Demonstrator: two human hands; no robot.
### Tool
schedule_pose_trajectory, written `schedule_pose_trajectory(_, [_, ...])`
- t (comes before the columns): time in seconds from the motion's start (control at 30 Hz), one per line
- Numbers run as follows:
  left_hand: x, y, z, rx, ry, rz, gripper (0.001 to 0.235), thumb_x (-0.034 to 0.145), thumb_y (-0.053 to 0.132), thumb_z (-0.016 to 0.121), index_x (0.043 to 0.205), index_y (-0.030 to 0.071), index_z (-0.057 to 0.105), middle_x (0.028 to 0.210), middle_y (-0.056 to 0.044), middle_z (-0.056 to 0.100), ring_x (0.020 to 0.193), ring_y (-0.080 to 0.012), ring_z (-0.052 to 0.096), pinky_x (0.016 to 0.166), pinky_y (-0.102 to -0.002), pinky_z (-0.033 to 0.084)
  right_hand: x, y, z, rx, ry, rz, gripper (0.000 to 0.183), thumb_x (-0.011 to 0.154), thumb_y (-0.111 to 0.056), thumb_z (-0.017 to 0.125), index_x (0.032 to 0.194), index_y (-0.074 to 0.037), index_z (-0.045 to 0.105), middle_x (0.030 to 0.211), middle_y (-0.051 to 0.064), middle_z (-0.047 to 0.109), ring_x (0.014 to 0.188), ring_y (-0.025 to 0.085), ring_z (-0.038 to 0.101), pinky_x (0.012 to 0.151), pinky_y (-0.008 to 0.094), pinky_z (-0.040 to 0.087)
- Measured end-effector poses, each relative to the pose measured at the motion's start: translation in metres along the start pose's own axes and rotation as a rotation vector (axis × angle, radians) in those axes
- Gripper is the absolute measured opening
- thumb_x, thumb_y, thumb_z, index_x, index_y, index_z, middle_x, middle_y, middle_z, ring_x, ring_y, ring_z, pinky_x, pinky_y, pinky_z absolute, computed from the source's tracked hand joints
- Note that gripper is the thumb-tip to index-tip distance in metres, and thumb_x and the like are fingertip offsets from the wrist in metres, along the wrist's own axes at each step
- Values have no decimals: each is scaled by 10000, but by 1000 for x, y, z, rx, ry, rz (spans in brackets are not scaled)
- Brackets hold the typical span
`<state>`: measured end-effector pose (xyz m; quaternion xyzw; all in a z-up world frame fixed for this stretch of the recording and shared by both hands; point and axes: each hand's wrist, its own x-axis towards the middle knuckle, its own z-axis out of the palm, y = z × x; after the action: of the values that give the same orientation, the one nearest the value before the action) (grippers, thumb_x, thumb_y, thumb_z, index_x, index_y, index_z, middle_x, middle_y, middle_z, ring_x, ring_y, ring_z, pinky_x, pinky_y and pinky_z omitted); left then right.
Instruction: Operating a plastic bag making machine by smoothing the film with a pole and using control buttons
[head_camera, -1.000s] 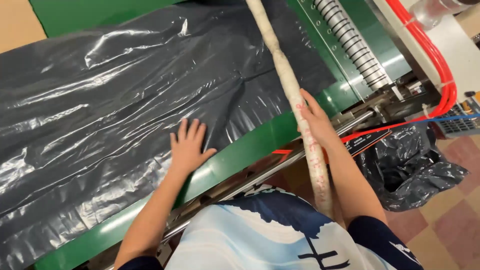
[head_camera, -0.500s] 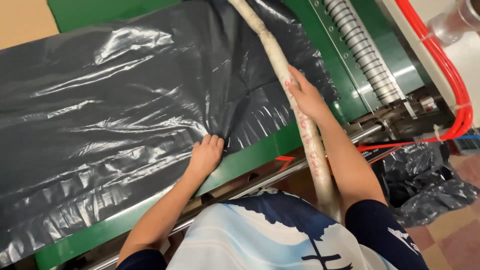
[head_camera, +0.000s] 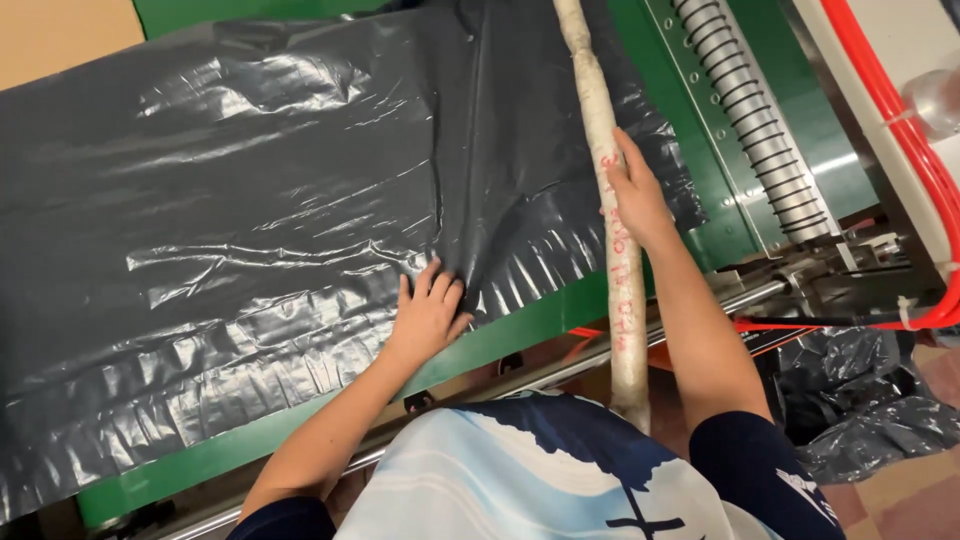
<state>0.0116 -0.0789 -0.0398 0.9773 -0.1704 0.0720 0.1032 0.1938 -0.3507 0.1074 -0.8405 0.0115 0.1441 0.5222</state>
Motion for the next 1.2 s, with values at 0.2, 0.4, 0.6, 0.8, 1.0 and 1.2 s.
schedule_pose_trajectory(0.2, [0,-1,-21,-81,-337,-111,864,862,657,570,1508,118,369,1598,-171,270,1501,-476,89,996,-844,247,8,22,3,-180,-37,-73,536,1022,-139,477,1551,-130,387,1538,317,330,1394,470,348,1116,568,365])
schedule_pose_trajectory(0.4, [-39,-69,-55,-206,-41,-229,721,905,648,552,1415,139,525,1429,-147,526,1373,-397,395,1042,-709,294,-45,-28,53,-82,-108,-233,581,1016,-88,406,1582,-152,294,1550,318,315,1414,466,308,1164,582,278])
schedule_pose_trajectory(0.6, [-145,-129,-245,148,955,-490,320,1114,160,479,1081,-95,670,1028,-225,613,972,-381,572,872,-469,439,-133,-64,165,-41,-619,-505,545,1017,-165,395,1555,-159,311,1405,186,419,1180,313,401,997,466,333])
schedule_pose_trajectory(0.8, [-175,-213,-233,-116,1529,-921,314,972,315,466,853,78,633,797,-77,683,756,-207,670,654,-366,454,-154,-77,211,-386,-991,-659,513,1071,-384,332,1574,-350,232,1043,37,496,610,156,457,564,324,475])
schedule_pose_trajectory(1.0, [-118,-283,-113,134,654,-738,309,1005,166,539,1179,-51,674,1100,-228,657,996,-426,554,840,-508,428,-88,-25,105,-616,-313,111,632,1003,-297,425,1594,-312,202,1548,135,392,1358,325,444,971,477,451])
schedule_pose_trajectory(1.2, [-68,-268,-61,53,50,-953,625,1026,489,537,1515,110,443,1622,-119,310,1473,-421,122,1076,-803,173,-52,43,29,-652,241,-127,512,1076,-225,415,1578,-138,359,1216,336,564,1134,535,577,939,623,441])
